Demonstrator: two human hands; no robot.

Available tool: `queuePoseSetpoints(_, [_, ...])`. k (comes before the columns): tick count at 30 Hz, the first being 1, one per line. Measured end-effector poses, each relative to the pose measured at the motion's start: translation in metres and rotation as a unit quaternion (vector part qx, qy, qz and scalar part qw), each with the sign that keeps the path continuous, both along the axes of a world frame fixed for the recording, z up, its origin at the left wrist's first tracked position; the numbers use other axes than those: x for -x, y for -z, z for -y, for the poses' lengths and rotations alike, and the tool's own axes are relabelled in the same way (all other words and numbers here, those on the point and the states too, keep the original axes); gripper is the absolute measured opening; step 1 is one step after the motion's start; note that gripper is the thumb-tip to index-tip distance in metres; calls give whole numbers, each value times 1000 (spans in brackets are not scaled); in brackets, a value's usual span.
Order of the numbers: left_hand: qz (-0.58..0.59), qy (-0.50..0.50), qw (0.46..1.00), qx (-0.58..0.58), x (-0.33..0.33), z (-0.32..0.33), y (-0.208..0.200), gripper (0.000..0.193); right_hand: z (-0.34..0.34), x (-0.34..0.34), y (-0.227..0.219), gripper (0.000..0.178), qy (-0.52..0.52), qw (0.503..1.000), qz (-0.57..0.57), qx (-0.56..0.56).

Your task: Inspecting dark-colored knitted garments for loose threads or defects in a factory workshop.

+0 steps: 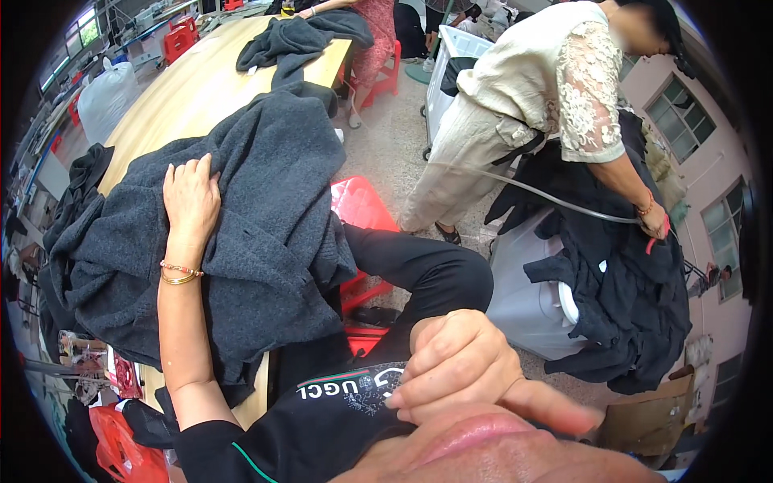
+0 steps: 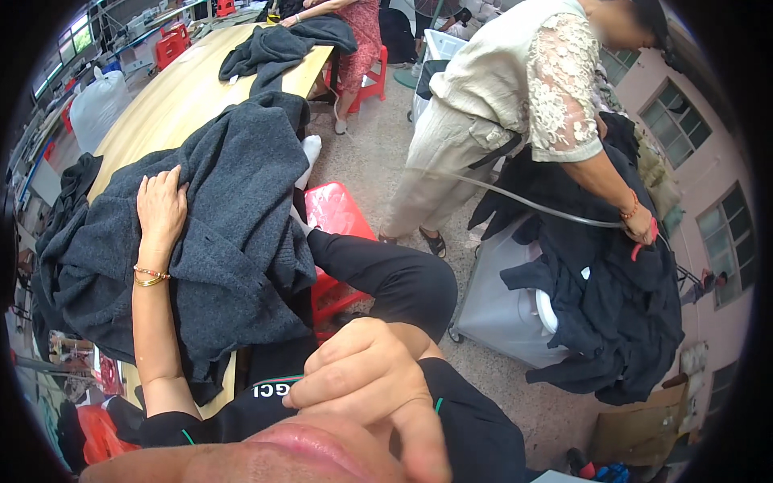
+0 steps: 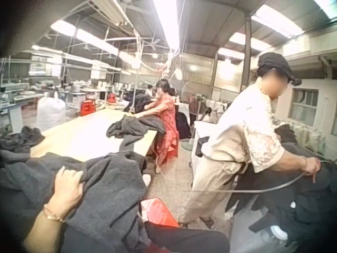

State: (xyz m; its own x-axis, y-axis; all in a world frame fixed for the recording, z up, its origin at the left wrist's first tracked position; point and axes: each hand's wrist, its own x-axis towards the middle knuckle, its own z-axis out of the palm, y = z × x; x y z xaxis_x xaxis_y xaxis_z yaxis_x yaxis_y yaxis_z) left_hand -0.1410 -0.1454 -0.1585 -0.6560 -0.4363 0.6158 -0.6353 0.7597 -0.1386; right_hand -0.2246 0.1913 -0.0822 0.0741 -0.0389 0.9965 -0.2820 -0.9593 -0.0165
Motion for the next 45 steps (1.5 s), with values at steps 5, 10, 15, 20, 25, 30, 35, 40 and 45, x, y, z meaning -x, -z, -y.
queuePoseSetpoints(5, [3, 4, 1000, 2, 5, -1, -2, 34, -3, 3, 0, 57, -4, 999, 3, -33])
queuePoseSetpoints(10, [12, -16, 1000, 11, -13, 1, 0, 34, -4, -9, 2, 52, -131, 982, 111, -81])
queuePoseSetpoints(15, [28, -5, 999, -20, 15, -7, -9, 36, -15, 15, -11, 51, -259, 952, 3, -165])
queuePoseSetpoints(20, [27, -9, 1000, -6, 12, -4, -4, 36, -14, 19, -8, 50, -249, 949, -14, -192])
queuePoseSetpoints(25, [-2, 4, 1000, 20, -3, 1, -2, 33, 14, 8, -3, 39, -253, 966, 12, -53])
queuePoseSetpoints(30, [-12, 16, 1000, 4, 1, 5, -6, 35, 26, 15, -1, 78, -246, 963, 105, -25])
queuePoseSetpoints(35, [-11, 28, 1000, 8, 4, 0, -9, 36, 28, 24, 10, 70, -39, 993, 46, -98])
queuePoseSetpoints(40, [-11, 21, 1000, -21, -3, -8, -7, 35, 47, 19, 13, 24, 32, 990, 31, -133])
queuePoseSetpoints(45, [-29, 39, 999, -14, -2, -9, 1, 37, 58, 13, 23, 23, 92, 983, -52, -152])
